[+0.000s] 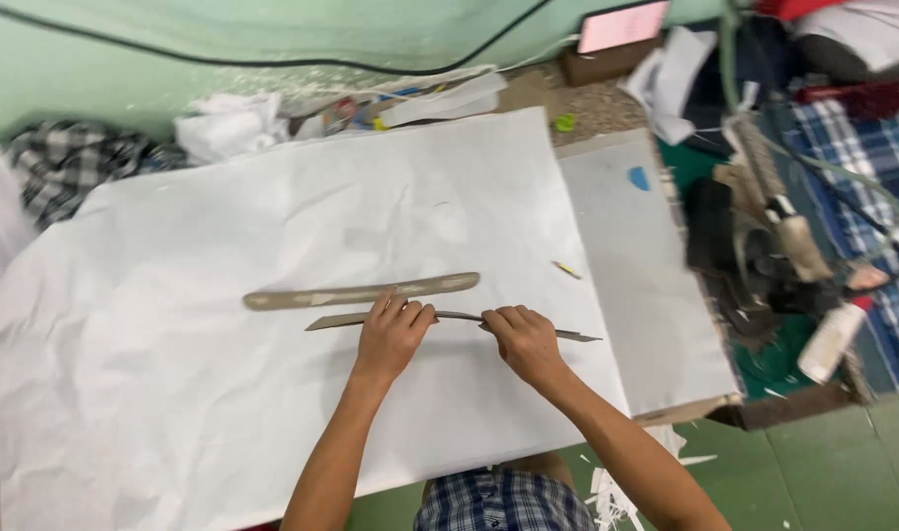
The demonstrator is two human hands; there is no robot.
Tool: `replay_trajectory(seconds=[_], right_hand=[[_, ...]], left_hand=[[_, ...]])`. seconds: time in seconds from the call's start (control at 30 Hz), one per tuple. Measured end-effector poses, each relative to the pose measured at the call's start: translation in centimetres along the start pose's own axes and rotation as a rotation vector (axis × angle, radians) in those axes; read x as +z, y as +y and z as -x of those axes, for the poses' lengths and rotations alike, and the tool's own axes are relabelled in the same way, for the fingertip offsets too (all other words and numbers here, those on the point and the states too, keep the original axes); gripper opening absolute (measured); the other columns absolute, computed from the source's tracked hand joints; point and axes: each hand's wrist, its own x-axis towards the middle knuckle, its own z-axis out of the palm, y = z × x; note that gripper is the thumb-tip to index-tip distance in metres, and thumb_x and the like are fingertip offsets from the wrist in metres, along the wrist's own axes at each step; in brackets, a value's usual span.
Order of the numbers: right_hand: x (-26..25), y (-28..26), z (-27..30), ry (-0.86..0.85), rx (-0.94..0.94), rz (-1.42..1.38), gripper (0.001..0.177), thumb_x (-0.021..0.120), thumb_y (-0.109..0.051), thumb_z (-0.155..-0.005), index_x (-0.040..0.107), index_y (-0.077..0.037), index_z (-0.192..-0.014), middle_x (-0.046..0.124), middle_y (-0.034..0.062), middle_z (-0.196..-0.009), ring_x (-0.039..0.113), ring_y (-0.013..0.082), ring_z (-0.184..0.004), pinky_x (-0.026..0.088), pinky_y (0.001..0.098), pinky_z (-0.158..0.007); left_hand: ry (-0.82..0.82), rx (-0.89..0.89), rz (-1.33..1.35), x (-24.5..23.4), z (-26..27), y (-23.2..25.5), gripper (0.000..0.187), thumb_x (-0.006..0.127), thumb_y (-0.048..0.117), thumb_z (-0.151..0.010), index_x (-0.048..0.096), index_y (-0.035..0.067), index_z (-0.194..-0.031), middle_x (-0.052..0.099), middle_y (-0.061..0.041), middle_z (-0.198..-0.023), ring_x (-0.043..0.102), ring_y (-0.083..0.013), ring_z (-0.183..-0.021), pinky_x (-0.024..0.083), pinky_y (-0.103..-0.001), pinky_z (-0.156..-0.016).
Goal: The person irons a large piece of white fabric on a work table using a steam iron. After smoothing the fabric, they place two wooden templates on it and trace their outlines with a pencil.
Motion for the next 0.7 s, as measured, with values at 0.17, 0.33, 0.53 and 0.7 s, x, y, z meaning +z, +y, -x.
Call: replay_trajectory(seconds=[0.17, 0.33, 0.53, 0.7], right_hand=[[-12.2, 8.0, 7.6, 0.448, 0.347, 0.032, 0.006, 0.075, -0.019, -0.092, 0.076, -0.018, -0.098, 0.069, -0.0042, -0.077, 0.068, 0.0190, -0.069, 0.056, 0.0283, -0.061], [-20.4, 18.4, 22.2, 0.663, 0.674, 0.165, 0.011, 0.072, -0.013, -0.098, 0.073, -0.006, -0.107, 0.066, 0.0111, -0.082, 0.067, 0.0357, -0.077, 0.055, 0.0391, -0.066], [-23.5, 29.4, 32.2, 0.792, 1.089, -0.051, 0.026, 0.065, -0.006, -0.103, 0.063, 0.012, -0.122, 0.065, 0.0371, -0.100, 0.062, 0.0561, -0.100, 0.051, 0.0557, -0.079], [-17.4, 39.6, 36.7, 0.462, 1.327, -0.128, 0.033, 0.061, -0.026, -0.105, 0.069, 0.000, -0.123, 0.071, 0.0275, -0.103, 0.066, 0.0507, -0.101, 0.053, 0.0595, -0.084]], left_hand=[[0.356, 0.367, -0.013, 0.3, -18.4, 13.6, 0.012, 0.074, 0.011, -0.090, 0.067, 0.010, -0.081, 0.054, -0.007, -0.070, 0.065, -0.0287, -0.082, 0.054, -0.049, -0.102], [0.607, 0.600, 0.204, 2.4, -34.8, 34.5, 0.009, 0.064, 0.008, -0.094, 0.069, 0.007, -0.088, 0.064, -0.011, -0.086, 0.066, -0.0308, -0.103, 0.049, -0.047, -0.110], [0.547, 0.728, 0.418, 10.0, -39.8, 50.8, 0.026, 0.053, 0.003, -0.102, 0.065, 0.003, -0.125, 0.057, -0.020, -0.144, 0.050, -0.0298, -0.140, 0.038, -0.046, -0.121], [0.388, 0.718, 0.377, 15.3, -36.0, 50.0, 0.017, 0.063, 0.003, -0.098, 0.070, 0.001, -0.113, 0.064, -0.020, -0.134, 0.052, -0.0295, -0.137, 0.036, -0.048, -0.123]])
